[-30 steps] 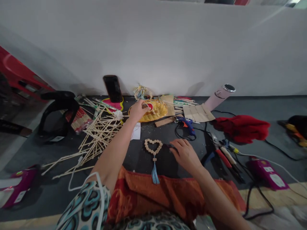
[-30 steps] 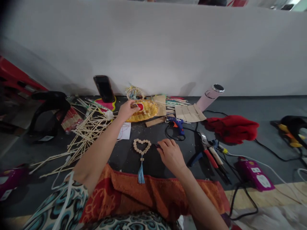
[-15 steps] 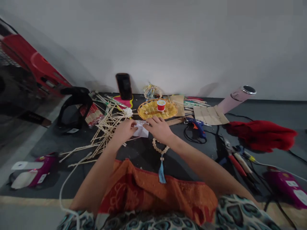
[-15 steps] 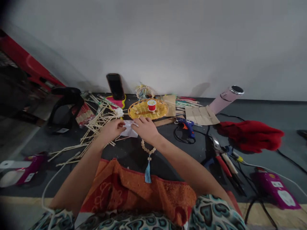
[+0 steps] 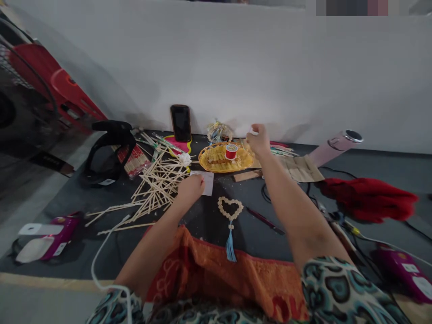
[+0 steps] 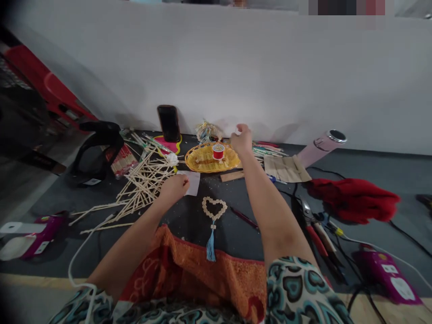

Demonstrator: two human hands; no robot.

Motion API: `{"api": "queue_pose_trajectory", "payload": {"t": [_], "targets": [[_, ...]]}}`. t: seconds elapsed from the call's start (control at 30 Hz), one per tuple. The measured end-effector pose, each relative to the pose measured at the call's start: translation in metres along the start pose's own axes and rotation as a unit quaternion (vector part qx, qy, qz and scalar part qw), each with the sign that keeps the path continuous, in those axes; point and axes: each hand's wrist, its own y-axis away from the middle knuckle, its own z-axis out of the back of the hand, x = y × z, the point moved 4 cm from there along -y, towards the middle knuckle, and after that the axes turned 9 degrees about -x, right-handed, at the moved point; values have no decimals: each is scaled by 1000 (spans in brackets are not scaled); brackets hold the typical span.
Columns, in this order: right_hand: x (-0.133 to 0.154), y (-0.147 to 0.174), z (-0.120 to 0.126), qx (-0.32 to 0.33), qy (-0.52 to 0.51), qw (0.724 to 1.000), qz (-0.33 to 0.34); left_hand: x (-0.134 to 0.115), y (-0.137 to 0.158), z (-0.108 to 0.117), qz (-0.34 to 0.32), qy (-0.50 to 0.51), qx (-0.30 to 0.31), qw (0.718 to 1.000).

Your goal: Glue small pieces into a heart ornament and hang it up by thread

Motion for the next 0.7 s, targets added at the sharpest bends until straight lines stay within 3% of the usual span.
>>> {"api": "queue_pose_trajectory", "payload": {"t": [0.07, 0.17, 0.27, 0.33, 0.37, 0.43, 0.53, 0.6, 0.7], "targets": [[-3, 1, 7, -19, 56, 998, 4, 2, 0, 7, -4, 13, -2, 1000], [9, 15, 16, -45, 149, 986, 64, 10, 2, 26, -12, 40, -9, 999], [33, 36, 27, -64, 116, 988, 80, 13, 8, 49, -18, 107, -11, 994], [54, 54, 29, -4, 22, 997, 68, 4, 12, 62, -32, 190, -5, 981], [68, 66, 26, 66, -39, 995, 71, -3, 14, 67, -39, 221, 0, 974], [95, 96, 18, 222, -132, 962, 88, -21, 19, 72, -48, 253, 21, 966], [117, 136, 14, 351, -207, 911, 68, -47, 25, 76, -83, 271, 52, 958], [114, 154, 18, 376, -184, 907, 27, -56, 29, 75, -93, 296, 64, 948], [90, 167, 37, 337, -110, 933, -59, -55, 34, 67, -67, 352, 100, 928]]}}
